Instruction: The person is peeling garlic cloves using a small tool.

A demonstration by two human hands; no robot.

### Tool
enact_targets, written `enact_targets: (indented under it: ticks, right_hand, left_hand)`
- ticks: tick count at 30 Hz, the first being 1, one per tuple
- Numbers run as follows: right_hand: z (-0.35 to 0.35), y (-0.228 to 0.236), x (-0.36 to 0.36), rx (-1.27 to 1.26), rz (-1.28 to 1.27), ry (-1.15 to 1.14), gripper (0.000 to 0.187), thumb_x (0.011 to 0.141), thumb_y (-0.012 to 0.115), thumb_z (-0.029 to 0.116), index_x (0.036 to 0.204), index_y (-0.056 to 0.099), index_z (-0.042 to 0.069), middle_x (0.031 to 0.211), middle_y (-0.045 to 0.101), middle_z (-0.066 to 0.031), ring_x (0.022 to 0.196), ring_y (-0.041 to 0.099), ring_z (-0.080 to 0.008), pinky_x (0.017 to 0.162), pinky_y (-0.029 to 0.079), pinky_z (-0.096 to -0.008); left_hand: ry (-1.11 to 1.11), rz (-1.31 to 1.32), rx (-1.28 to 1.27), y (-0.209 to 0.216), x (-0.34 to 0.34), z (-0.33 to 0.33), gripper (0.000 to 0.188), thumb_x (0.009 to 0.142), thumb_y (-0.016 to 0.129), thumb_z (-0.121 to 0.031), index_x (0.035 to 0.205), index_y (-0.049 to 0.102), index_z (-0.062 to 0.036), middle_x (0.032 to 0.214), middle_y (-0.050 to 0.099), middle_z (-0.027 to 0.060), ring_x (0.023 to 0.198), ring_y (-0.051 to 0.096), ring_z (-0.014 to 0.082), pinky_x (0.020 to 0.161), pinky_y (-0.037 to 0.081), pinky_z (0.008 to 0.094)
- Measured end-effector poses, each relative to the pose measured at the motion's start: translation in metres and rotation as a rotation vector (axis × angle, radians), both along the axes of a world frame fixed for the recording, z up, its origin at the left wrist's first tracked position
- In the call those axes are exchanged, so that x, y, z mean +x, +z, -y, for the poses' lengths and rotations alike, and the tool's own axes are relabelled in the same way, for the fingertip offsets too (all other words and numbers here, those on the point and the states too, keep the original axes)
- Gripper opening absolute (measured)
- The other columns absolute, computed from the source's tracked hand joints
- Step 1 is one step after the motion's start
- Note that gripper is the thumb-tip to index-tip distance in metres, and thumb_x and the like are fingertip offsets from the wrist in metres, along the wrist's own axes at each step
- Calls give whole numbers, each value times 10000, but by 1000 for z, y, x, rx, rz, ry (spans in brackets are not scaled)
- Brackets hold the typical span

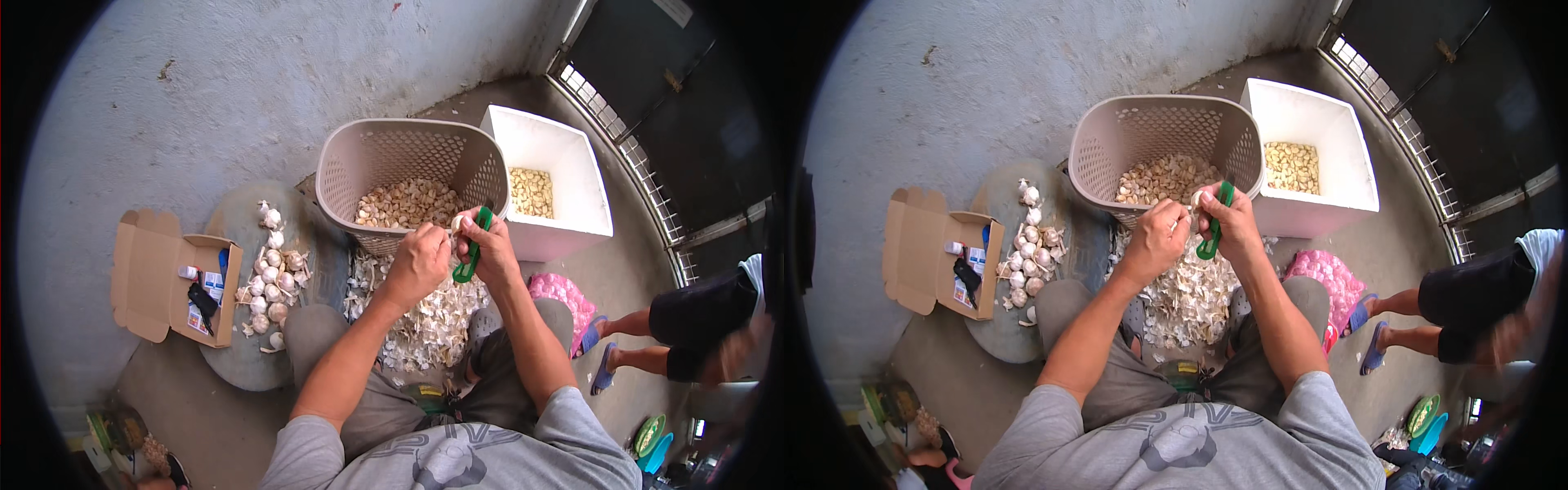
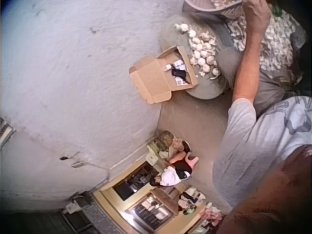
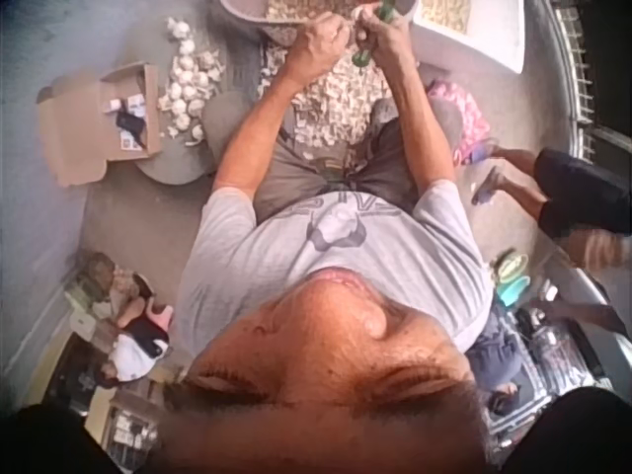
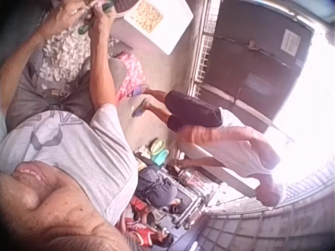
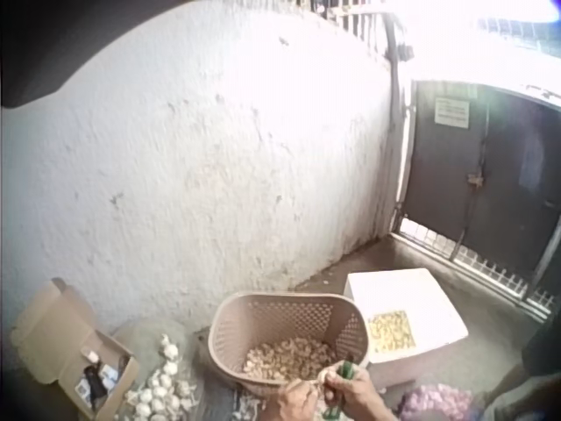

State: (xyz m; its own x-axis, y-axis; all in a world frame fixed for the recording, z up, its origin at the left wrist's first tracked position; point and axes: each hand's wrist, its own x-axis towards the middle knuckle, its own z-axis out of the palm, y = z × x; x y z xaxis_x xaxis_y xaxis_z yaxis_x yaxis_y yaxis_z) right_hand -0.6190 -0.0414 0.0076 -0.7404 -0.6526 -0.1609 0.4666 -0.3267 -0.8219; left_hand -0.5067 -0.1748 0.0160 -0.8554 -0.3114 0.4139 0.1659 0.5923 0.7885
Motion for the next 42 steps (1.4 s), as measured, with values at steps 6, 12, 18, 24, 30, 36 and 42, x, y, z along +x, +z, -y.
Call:
enact_targets:
  ticks: [6, 12, 18, 24, 30, 36, 42]
  right_hand:
    - [-3, 4, 2, 71, -121, 46, 198, 975, 732, 209, 1045, 656, 40, 785, 661, -12, 549, 585, -81, 435, 427, -226]
    - [-3, 6, 8, 115, -153, 64, 192, 971, 738, 212, 1019, 655, 46, 782, 654, -9, 546, 582, -85, 443, 426, -228]
    - [4, 12, 16, 248, -382, 25, 152, 998, 691, 156, 979, 600, 36, 742, 634, -14, 563, 590, -91, 457, 423, -236]
    - [1, 15, 8, 266, -447, 43, 134, 1007, 667, 119, 1009, 592, 7, 787, 647, -45, 573, 607, -100, 457, 454, -248]
    - [-1, 10, -5, 189, -184, -52, 151, 991, 694, 158, 1010, 603, 38, 723, 608, -10, 517, 549, -81, 430, 426, -235]
    - [-1, 17, 5, 251, -337, 170, 194, 989, 712, 188, 1061, 640, 23, 739, 624, 8, 538, 537, -51, 437, 404, -224]
    - [-3, 21, 6, 259, -328, 193, 232, 993, 713, 205, 1074, 671, -8, 803, 679, -19, 557, 572, -60, 436, 407, -221]
  left_hand:
    - [87, 1, -66, 3, 0, -3, 133, 867, 669, -85, 962, 667, 9, 869, 657, 170, 802, 632, 361, 773, 462, 459]
    - [64, 12, -71, -1, 0, 2, 83, 897, 656, -102, 895, 646, -20, 850, 655, 125, 795, 634, 336, 778, 428, 448]
    - [68, 64, 77, -4, -4, 1, 151, 850, 650, -123, 743, 591, -33, 780, 626, 115, 734, 612, 331, 734, 419, 456]
    - [120, -83, -256, 0, -5, 1, 140, 804, 644, -65, 688, 570, -40, 719, 591, 103, 677, 597, 311, 716, 410, 449]
    - [83, -6, -285, 0, 1, -6, 86, 831, 673, -83, 778, 614, -51, 788, 632, 92, 746, 621, 302, 786, 402, 445]
    - [154, -3, -156, 2, 1, -2, 92, 889, 714, -109, 913, 669, -32, 867, 667, 105, 795, 634, 327, 791, 433, 443]
    - [143, -28, -102, 4, 1, 7, 86, 869, 740, -92, 920, 696, -38, 843, 667, 104, 758, 629, 321, 756, 442, 436]
